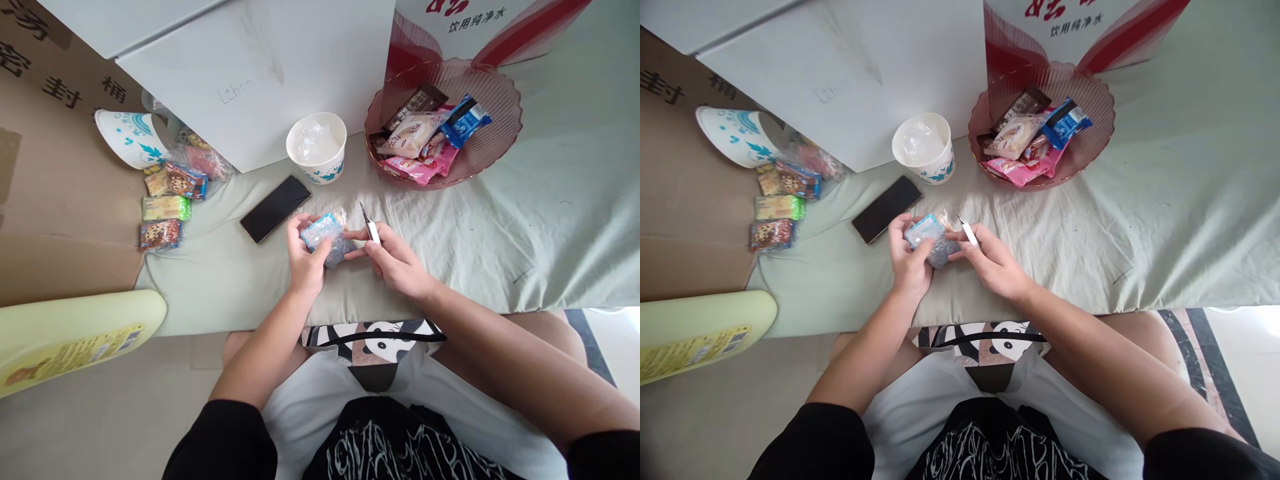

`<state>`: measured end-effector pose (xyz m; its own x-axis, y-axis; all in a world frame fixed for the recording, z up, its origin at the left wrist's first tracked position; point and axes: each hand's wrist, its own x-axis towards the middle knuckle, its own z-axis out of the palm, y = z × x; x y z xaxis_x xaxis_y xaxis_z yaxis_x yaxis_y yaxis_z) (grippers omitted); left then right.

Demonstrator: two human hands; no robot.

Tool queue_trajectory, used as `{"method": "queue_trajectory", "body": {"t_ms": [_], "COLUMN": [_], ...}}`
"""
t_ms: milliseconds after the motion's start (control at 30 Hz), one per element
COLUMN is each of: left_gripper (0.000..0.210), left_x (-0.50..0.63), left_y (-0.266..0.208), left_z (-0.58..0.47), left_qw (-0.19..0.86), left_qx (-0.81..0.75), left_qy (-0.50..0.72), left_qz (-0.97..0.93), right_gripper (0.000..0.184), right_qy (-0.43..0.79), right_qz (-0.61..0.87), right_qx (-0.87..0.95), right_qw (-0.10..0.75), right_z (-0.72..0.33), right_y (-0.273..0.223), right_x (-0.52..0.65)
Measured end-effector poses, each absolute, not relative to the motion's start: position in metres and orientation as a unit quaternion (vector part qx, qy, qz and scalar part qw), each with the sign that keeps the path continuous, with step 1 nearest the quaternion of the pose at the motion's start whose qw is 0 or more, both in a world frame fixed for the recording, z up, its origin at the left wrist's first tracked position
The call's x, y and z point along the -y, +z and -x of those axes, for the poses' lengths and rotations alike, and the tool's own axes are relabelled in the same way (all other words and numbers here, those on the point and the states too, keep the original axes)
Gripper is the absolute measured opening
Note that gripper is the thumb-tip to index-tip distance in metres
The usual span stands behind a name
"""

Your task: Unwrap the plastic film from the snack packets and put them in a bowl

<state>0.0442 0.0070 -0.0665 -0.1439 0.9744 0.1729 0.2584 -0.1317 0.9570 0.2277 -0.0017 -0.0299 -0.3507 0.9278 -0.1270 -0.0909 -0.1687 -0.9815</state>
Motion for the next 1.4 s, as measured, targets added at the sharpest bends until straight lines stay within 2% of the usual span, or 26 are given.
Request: {"method": "queue_trajectory", "body": {"t_ms": [200, 333, 433, 533, 600, 733, 800, 867, 967, 1067, 1167, 1267, 1400], "left_gripper": [0.053, 0.053, 0.056, 0.061, 0.062, 0.057, 0.052, 0.050, 0.057, 0.063, 0.063, 0.049, 0.014], "left_x": [-0.015, -0.016, -0.015, -0.016, -0.019, -0.030, -0.032, -0.030, -0.024, -0.019, -0.017, -0.016, -0.020], "left_y": [-0.064, -0.052, -0.049, -0.050, -0.052, -0.054, -0.053, -0.053, -0.054, -0.053, -0.048, -0.043, -0.044], "left_z": [-0.037, -0.039, -0.041, -0.038, -0.031, -0.011, -0.006, -0.006, -0.012, -0.015, -0.015, -0.015, -0.010], "left_qw": [0.448, 0.401, 0.349, 0.307, 0.289, 0.293, 0.316, 0.334, 0.314, 0.285, 0.305, 0.284, 0.265], "left_qx": [-0.528, -0.531, -0.530, -0.526, -0.528, -0.527, -0.522, -0.526, -0.522, -0.493, -0.478, -0.514, -0.593], "left_qy": [0.499, 0.534, 0.537, 0.528, 0.538, 0.626, 0.642, 0.610, 0.538, 0.500, 0.445, 0.398, 0.468], "left_qz": [-0.520, -0.522, -0.556, -0.592, -0.591, -0.494, -0.465, -0.491, -0.582, -0.652, -0.693, -0.705, -0.599], "right_gripper": [0.033, 0.027, 0.029, 0.012, 0.008, 0.011, 0.011, 0.012, 0.014, 0.016, 0.016, 0.025, 0.012], "right_qy": [0.559, 0.459, 0.480, 0.490, 0.476, 0.450, 0.382, 0.272, 0.146, 0.121, 0.148, 0.213, 0.183], "right_qz": [0.433, 0.418, 0.421, 0.451, 0.468, 0.473, 0.500, 0.547, 0.564, 0.507, 0.424, 0.344, 0.356], "right_qx": [0.592, 0.680, 0.659, 0.640, 0.646, 0.681, 0.700, 0.709, 0.721, 0.759, 0.800, 0.831, 0.829], "right_qw": [0.386, 0.390, 0.397, 0.383, 0.370, 0.333, 0.337, 0.353, 0.374, 0.390, 0.398, 0.381, 0.390], "right_z": [-0.235, -0.238, -0.236, -0.234, -0.237, -0.253, -0.264, -0.273, -0.277, -0.270, -0.258, -0.249, -0.254], "right_y": [-0.029, -0.034, -0.035, -0.030, -0.025, -0.021, -0.025, -0.031, -0.037, -0.035, -0.032, -0.033, -0.038], "right_x": [-0.003, -0.003, -0.001, -0.001, -0.002, -0.009, -0.014, -0.020, -0.025, -0.021, -0.011, -0.004, -0.007]}}
